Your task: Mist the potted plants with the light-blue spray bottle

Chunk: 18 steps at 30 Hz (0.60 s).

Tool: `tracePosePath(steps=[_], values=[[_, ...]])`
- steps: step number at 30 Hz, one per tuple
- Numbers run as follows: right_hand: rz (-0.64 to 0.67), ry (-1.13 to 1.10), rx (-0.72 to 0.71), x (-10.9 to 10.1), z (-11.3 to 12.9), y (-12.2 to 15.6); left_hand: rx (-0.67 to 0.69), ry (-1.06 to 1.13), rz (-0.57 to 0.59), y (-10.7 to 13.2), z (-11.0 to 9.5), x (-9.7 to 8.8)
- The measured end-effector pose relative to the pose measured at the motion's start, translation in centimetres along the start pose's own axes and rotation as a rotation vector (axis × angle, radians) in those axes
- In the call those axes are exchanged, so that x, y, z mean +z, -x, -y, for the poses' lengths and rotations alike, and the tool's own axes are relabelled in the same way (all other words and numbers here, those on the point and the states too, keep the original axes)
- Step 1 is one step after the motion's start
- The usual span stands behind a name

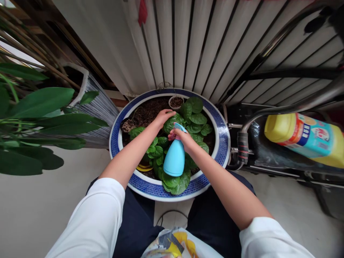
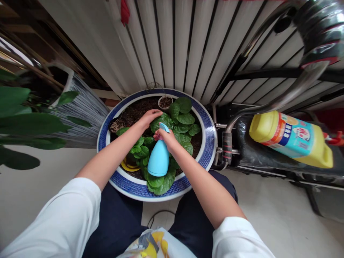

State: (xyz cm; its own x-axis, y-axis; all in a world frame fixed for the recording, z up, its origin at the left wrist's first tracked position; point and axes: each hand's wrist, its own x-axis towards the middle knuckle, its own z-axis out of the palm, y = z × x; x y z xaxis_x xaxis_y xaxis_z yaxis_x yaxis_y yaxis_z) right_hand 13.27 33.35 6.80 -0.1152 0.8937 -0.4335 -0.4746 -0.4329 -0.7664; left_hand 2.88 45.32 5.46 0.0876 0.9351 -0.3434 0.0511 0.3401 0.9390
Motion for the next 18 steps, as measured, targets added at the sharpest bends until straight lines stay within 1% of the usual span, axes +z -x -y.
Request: tracePosePath(steps=[3,5,8,12,16,18], values=[[0.004,0.022,0.006,0.0,0.0,0.0,0.049,-0.050,-0.052,0.0,0.5,0.7],[-0.001,0.021,0.002,0.0,0.0,0.0,0.063,-0.055,-0.051,-0.1,0.7,1.1],[-0.011,0.005,-0.024,0.0,0.1,0.0,0.038,-0.023,0.024,-0.2,0.8,1.0],[0.000,0.005,-0.039,0.1,0.0,0.0,0.003,-0.021,0.091,-0.1,0.5,0.1],[-0.017,-0.016,-0.043,0.0,-0.2,-0.3,-0.063,-0.057,0.165,-0.1,0.1,-0.5],[-0.037,-0.019,-0.045,0.0,-0.4,-0.5,-0.083,-0.095,0.177,-0.2,-0.2,-0.5]])
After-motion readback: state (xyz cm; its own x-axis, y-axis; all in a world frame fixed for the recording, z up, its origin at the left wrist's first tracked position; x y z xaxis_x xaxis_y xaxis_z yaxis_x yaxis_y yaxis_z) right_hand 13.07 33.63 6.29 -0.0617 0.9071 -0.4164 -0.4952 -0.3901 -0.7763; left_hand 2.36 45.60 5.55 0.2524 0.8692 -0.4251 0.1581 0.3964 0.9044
